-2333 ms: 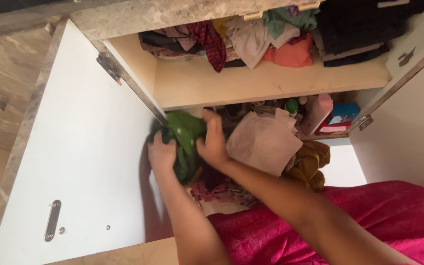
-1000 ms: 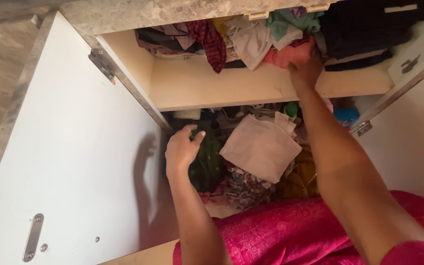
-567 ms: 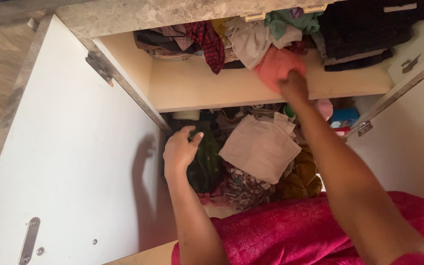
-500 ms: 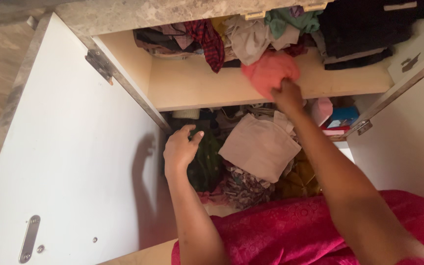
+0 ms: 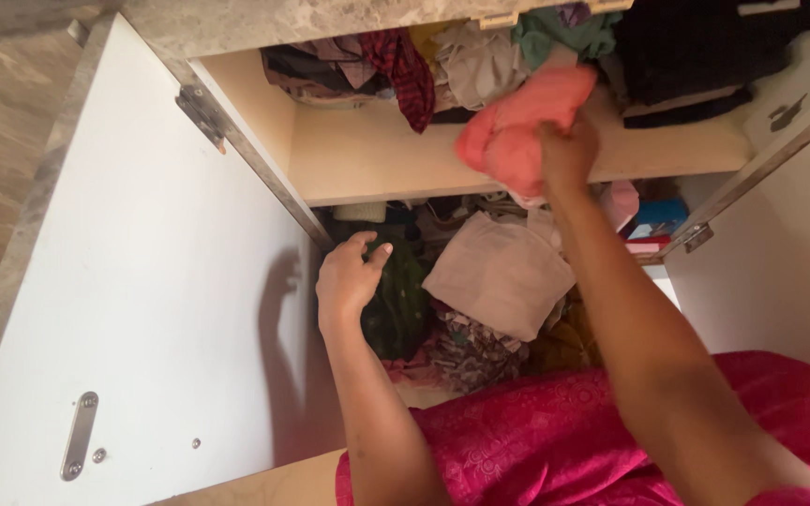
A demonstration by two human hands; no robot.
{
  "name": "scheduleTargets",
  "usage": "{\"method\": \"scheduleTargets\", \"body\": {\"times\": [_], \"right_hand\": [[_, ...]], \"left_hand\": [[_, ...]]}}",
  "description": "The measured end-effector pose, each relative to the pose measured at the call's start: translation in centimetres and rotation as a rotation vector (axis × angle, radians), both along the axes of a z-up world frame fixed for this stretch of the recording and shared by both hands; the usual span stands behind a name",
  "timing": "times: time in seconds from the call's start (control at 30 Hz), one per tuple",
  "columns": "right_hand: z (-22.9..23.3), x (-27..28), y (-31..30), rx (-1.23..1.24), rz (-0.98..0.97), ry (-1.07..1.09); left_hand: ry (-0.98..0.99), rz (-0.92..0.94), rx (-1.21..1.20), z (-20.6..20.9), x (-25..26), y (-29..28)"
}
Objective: The person removes folded clothes from a cluttered wardrobe shelf and places them into a lower compartment. They handle multiple garments one by one, including patterned, green, yellow, and plaid items, and continue until the upper shelf is mostly cleared.
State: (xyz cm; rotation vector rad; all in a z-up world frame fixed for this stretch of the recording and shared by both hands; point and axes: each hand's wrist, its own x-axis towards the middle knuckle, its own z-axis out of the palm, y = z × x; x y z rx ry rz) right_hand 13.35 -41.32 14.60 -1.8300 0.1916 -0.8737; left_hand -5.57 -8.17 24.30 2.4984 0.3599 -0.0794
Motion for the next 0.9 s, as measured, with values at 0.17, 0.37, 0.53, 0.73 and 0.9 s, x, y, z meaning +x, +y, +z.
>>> {"method": "scheduleTargets", "body": {"times": [0.17, 0.37, 0.53, 0.73, 0.9], "right_hand": [[6.0, -11.2, -1.6, -0.981, -0.038, -0.365], [-0.5, -18.7, 1.9, -1.542, 0.497, -0.024], [-0.6, -20.6, 2.5, -1.224, 0.740, 0.541], [4.7, -16.4, 2.4, -1.101, 0.835, 0.718], [5.5, -8.0, 1.8, -0.886, 0.603, 0.305]], "left_hand": [[-0.001, -0.005, -0.017, -0.1, -0.2, -0.2], [0.001, -0.032, 0.014, -0.2, -0.1, -1.1], [0.022, -0.042, 0.061, -0.5, -0.4, -1.0], [-0.012, -0.056, 0.043, -0.6, 0.1, -1.1], [0.017, -0.062, 0.041, -0.6, 0.4, -1.3]]}}
